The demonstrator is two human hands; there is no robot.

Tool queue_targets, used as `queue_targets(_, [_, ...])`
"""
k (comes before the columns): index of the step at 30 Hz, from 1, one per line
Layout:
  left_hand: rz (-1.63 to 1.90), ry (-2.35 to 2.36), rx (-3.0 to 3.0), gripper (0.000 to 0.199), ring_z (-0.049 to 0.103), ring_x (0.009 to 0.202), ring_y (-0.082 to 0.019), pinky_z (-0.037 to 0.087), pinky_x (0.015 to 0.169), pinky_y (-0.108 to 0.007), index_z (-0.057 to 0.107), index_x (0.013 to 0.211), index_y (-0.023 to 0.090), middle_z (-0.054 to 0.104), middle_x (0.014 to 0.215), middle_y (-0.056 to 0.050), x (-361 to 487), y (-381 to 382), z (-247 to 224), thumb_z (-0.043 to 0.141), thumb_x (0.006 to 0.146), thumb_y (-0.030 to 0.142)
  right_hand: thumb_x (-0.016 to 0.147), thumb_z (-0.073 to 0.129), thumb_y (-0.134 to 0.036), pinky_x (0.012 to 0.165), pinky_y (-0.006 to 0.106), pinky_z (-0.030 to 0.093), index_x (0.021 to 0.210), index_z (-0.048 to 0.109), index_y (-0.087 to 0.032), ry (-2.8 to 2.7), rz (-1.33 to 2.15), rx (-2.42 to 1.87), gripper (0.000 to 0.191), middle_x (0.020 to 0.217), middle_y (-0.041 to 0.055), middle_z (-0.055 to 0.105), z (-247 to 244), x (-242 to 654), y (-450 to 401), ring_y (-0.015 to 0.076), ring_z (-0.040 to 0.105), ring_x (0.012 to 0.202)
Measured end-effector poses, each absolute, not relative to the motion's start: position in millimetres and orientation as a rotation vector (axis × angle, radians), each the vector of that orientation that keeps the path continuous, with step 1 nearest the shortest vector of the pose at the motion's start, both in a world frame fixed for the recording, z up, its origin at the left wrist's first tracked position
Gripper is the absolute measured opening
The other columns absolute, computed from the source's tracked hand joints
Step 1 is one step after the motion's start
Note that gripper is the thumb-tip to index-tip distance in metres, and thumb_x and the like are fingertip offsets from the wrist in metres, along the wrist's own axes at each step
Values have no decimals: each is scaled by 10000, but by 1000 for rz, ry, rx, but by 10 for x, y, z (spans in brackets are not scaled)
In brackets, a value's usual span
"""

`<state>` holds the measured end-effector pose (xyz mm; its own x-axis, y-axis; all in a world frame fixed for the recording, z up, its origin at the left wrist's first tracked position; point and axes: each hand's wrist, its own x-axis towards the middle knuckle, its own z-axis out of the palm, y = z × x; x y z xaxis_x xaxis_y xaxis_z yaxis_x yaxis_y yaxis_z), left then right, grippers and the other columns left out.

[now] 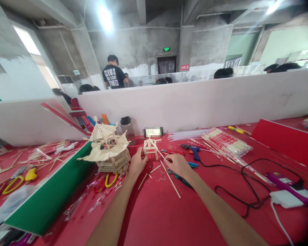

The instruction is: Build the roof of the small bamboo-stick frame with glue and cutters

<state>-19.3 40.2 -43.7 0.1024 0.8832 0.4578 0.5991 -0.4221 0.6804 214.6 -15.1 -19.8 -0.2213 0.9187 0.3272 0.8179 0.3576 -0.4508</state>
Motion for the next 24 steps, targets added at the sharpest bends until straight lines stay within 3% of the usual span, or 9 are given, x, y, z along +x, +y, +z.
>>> queue_targets(19, [1198, 1502, 2067, 265, 712, 947, -238, 526, 882, -350, 563, 1134, 224, 741, 1002, -65, -188, 386, -415, 567, 870, 253, 935, 505, -307, 619, 244, 307, 845, 718, -218, -2103, 220, -1540, 248, 764, 25, 720, -202, 2117, -154, 159, 627, 715])
queue_targets(24, [1171, 1528, 2068, 352, 704, 900, -228, 530, 854, -354, 528, 1209, 213, 718, 1030, -80, -206, 363, -407, 576, 862, 250, 936, 514, -303, 627, 243, 314, 856, 712, -209, -2104, 234, -1567, 233, 777, 30, 715, -201, 2103, -154, 158, 628, 727])
